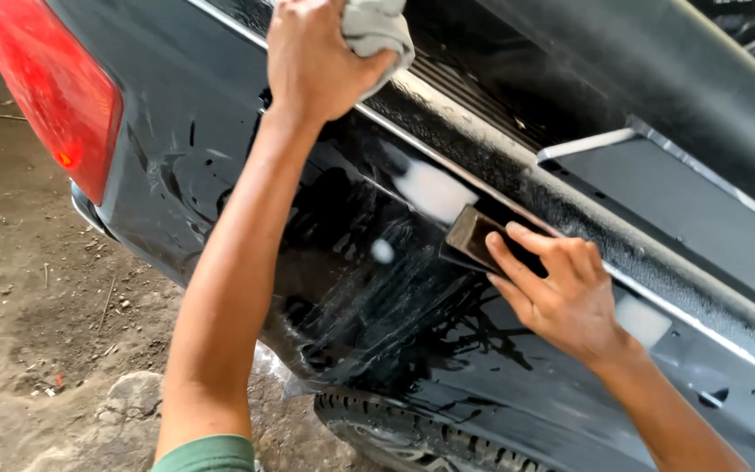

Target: Wet sanding the exterior body panel of a black pickup truck using a sanding block and a cloth.

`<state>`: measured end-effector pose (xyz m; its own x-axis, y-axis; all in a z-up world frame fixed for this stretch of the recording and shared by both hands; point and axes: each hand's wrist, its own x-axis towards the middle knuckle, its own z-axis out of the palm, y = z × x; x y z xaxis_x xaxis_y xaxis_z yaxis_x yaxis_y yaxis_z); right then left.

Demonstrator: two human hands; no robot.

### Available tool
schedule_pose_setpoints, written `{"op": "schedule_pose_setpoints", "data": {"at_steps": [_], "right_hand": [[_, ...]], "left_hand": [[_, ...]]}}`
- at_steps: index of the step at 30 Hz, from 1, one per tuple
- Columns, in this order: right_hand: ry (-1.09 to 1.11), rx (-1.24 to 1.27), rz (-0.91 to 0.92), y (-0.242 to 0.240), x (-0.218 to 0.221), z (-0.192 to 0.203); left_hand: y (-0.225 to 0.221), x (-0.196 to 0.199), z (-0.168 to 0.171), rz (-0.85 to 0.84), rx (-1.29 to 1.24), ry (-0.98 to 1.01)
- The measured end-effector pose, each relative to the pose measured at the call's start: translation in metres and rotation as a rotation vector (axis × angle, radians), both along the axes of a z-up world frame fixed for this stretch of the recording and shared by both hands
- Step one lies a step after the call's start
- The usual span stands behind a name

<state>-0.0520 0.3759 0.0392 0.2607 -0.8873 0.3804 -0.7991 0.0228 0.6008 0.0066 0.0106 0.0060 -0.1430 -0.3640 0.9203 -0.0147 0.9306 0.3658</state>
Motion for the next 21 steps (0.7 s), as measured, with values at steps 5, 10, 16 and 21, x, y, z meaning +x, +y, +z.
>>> {"op": "schedule_pose_setpoints", "data": {"at_steps": [5, 10, 16, 21], "right_hand": [[-0.037, -0.042, 0.054, -0.074, 0.016, 0.020], [-0.039, 0.005, 0.017, -0.027, 0.012, 0.007], [-0.115, -0.030, -0.012, -0.017, 0.003, 0.008], [-0.008, -0.054, -0.024, -0.004, -0.005, -0.001]], "left_hand": [[0.024, 0.005, 0.016, 0.143, -0.196, 0.069], [0.013, 0.013, 0.001, -0.233, -0.209, 0.038], [0.068, 0.001, 0.044, -0.398, -0.117, -0.043], [0.109, -0.014, 0.058, -0.537, -0.097, -0.232]]}}
